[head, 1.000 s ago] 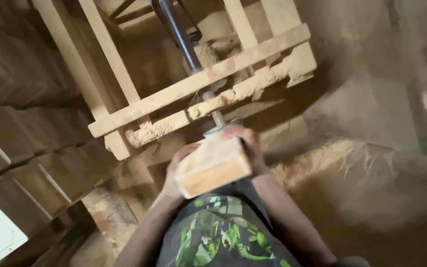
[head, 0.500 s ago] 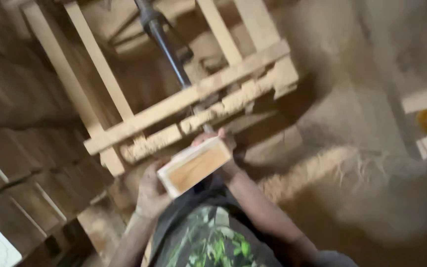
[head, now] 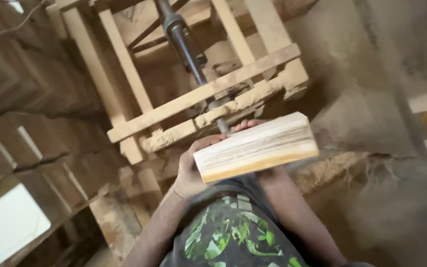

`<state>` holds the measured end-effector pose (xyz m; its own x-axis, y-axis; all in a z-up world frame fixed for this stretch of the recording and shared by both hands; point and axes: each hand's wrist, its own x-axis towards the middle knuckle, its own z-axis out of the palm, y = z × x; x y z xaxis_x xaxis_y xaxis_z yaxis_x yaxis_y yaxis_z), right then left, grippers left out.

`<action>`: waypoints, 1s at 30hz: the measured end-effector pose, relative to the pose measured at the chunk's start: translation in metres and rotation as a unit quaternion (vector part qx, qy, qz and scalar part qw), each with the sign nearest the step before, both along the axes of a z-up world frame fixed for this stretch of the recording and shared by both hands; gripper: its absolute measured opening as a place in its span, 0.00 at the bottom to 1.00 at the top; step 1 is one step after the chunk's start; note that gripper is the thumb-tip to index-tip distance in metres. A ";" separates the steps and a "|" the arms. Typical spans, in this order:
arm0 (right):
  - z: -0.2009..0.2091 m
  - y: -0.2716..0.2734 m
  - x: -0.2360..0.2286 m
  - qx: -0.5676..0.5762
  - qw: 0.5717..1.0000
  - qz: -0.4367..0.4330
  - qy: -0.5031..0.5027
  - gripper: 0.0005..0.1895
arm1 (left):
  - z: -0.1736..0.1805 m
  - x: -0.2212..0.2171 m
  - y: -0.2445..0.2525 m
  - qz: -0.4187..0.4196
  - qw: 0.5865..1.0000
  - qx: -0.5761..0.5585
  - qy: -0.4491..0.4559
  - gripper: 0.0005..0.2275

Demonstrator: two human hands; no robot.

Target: The person repeatedly presses rectangular wooden blocks against a rotating spindle sander to smooth their edges. They handle the blocks one at a time, rotating them to contact different sides, and place finished pieces onto a nearby stack.

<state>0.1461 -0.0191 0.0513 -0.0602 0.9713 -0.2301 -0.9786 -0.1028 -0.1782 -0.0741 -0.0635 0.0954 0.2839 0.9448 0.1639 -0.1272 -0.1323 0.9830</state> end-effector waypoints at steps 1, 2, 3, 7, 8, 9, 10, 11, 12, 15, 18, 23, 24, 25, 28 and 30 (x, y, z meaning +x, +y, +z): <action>0.006 0.005 0.019 0.004 0.999 -0.036 -0.024 0.40 | -0.007 0.005 0.005 -0.022 0.973 -0.145 -0.180 0.34; 0.011 0.003 0.043 0.002 0.996 -0.074 -0.046 0.41 | -0.014 0.007 0.006 -0.042 0.891 -0.291 -0.347 0.34; 0.012 0.002 0.065 -0.001 0.991 -0.111 -0.068 0.43 | -0.021 0.009 0.010 -0.056 0.759 -0.423 -0.491 0.35; -0.018 0.002 0.138 0.058 0.923 -0.046 -0.378 0.51 | -0.056 0.034 0.015 -0.042 0.966 -0.188 -0.174 0.28; -0.032 0.003 0.147 0.091 0.862 0.019 -0.499 0.52 | -0.070 0.044 0.019 -0.028 0.988 -0.122 -0.093 0.28; -0.046 0.004 0.152 0.065 0.876 0.012 -0.477 0.51 | -0.084 0.051 0.021 -0.013 0.998 -0.055 -0.011 0.28; -0.060 0.009 0.151 0.043 0.889 0.004 -0.456 0.50 | -0.098 0.056 0.025 -0.022 0.996 -0.070 -0.046 0.29; -0.073 0.015 0.145 0.020 0.901 -0.003 -0.433 0.51 | -0.114 0.058 0.031 -0.032 0.993 -0.085 -0.080 0.29; -0.086 0.019 0.133 0.029 0.891 -0.001 -0.452 0.51 | -0.129 0.050 0.030 -0.033 0.988 -0.105 -0.111 0.29; -0.120 0.009 0.057 0.070 0.893 0.006 -0.444 0.46 | -0.156 -0.001 -0.003 0.016 0.999 -0.027 0.008 0.33; -0.129 0.010 -0.014 -0.142 0.802 0.158 -0.558 0.09 | -0.146 -0.056 -0.034 0.145 0.940 -0.300 -0.066 0.31; -0.092 0.022 0.000 -0.160 0.869 0.165 -0.439 0.05 | -0.145 -0.046 -0.044 0.109 0.976 -0.176 0.062 0.33; -0.080 0.026 0.020 -0.190 0.805 0.235 -0.511 0.07 | -0.149 -0.033 -0.042 0.098 0.972 -0.202 0.074 0.33; -0.067 0.018 0.038 -0.278 0.840 0.094 -0.456 0.07 | -0.159 -0.015 -0.029 0.073 0.981 -0.171 0.058 0.32; -0.049 0.027 0.063 0.086 0.904 0.039 -0.417 0.35 | -0.166 0.001 -0.008 0.055 0.993 -0.053 0.091 0.29; -0.061 0.031 0.046 -0.016 0.828 0.061 -0.557 0.29 | -0.158 -0.012 0.001 0.103 0.951 -0.260 -0.135 0.27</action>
<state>0.1921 0.0119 -0.0100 0.1102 0.9659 -0.2341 -0.1908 -0.2106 -0.9588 -0.0857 -0.0627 -0.0622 0.0982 0.9492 -0.2990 -0.4074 0.3125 0.8582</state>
